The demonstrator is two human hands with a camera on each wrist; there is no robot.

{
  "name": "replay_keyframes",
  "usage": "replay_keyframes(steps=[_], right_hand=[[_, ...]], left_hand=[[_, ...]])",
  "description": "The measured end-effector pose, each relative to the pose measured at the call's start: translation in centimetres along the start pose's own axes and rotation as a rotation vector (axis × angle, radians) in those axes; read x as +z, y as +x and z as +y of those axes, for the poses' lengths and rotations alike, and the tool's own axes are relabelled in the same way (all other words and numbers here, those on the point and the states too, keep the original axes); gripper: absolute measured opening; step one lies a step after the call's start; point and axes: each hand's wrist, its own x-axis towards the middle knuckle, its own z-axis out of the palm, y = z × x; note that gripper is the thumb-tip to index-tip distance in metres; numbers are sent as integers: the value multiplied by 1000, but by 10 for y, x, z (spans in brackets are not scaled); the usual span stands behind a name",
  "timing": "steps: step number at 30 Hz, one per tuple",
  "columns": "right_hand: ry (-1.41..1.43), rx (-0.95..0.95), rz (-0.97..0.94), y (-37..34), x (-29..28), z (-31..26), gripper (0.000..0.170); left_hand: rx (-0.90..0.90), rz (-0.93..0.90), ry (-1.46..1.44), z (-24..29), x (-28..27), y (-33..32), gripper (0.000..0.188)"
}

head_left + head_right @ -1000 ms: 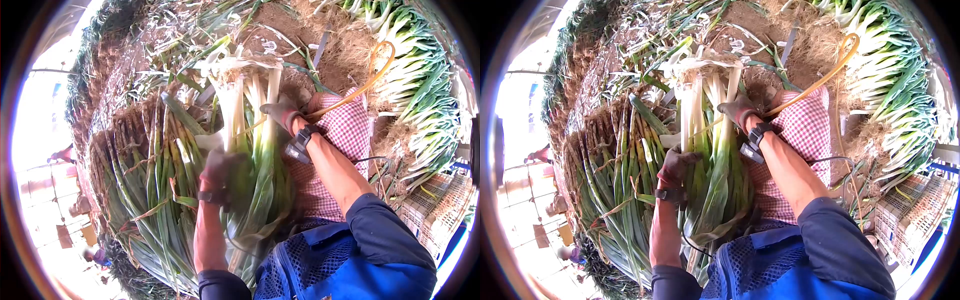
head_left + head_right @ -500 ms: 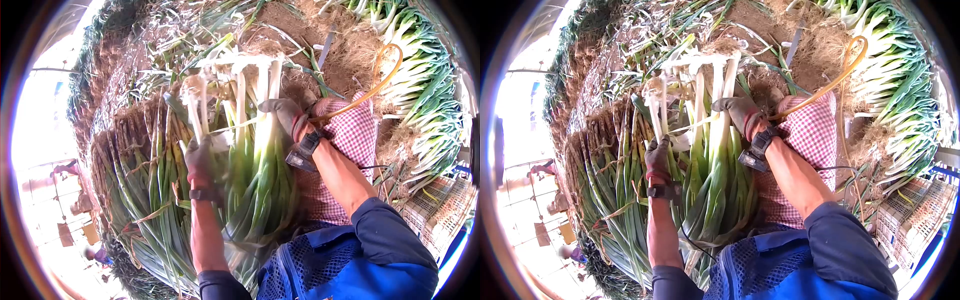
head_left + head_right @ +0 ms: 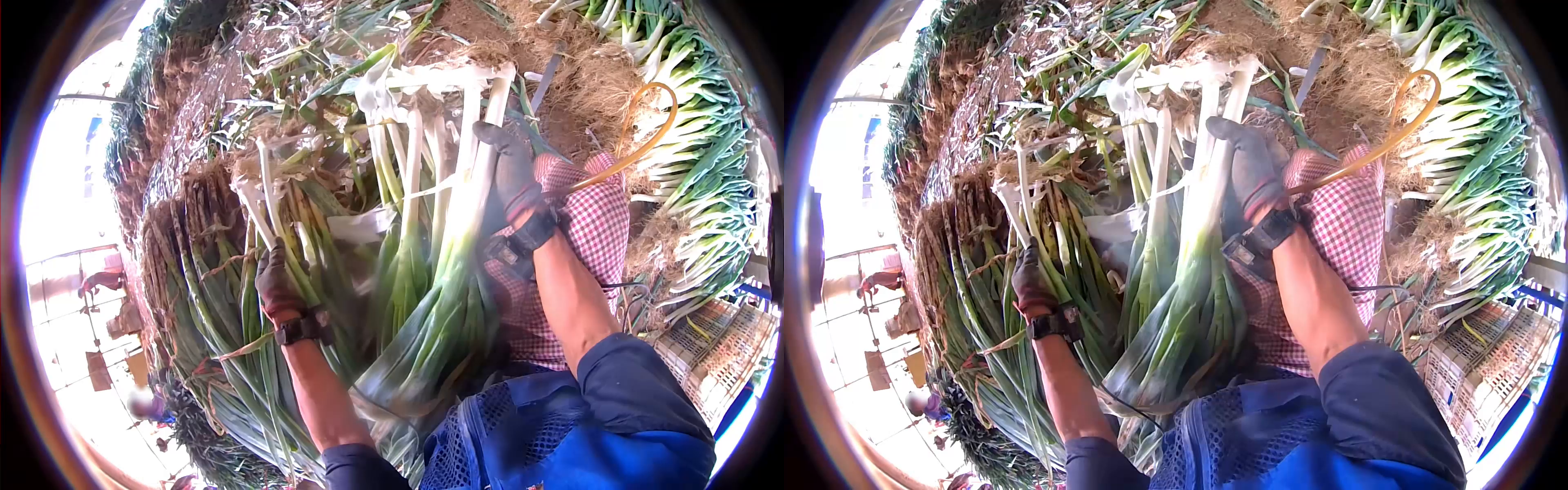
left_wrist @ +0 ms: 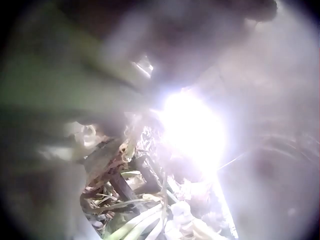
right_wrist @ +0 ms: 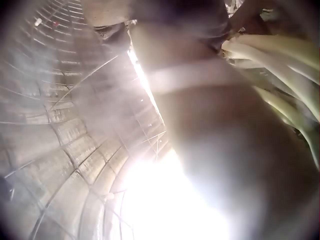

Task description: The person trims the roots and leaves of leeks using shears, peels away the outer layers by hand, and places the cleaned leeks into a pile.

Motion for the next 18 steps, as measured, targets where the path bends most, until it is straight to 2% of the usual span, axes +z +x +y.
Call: replay_keyframes(steps=[3,4,5,7,8,10,11,14,15,16,18], right_hand=[[81,17,-90,-13,13,-1,32],[204,112,-155,-20,21,-5,36],[390,258,-424,-13,15,-4,40],[-36,174,-387,-14,27,-9,44],[-146,202,-306,-21,37,-13,47],[-89,192,-309,-11,30,1,46],[-94,174,-312,-9,27,4,43],[-12,256,-371,-9,24,7,38],[-11,256,-371,-9,25,7,38],[-78,204,-335,-10,27,6,37],[-144,150,-298,-11,30,6,35]], left_hand=[[46,-23,-2,3,13,-12,25],[79,-50,-28,1,19,-14,25],[138,-69,5,-5,25,-14,23],[207,-143,20,-9,43,-27,21],[156,-195,-16,-9,52,-37,17],[67,-263,-2,3,80,-68,15],[25,-296,32,8,92,-84,19],[138,-441,176,-29,113,-80,40],[227,-387,425,-39,120,-81,47],[228,-387,425,-55,124,-76,47],[423,-420,742,-77,129,-68,70]])
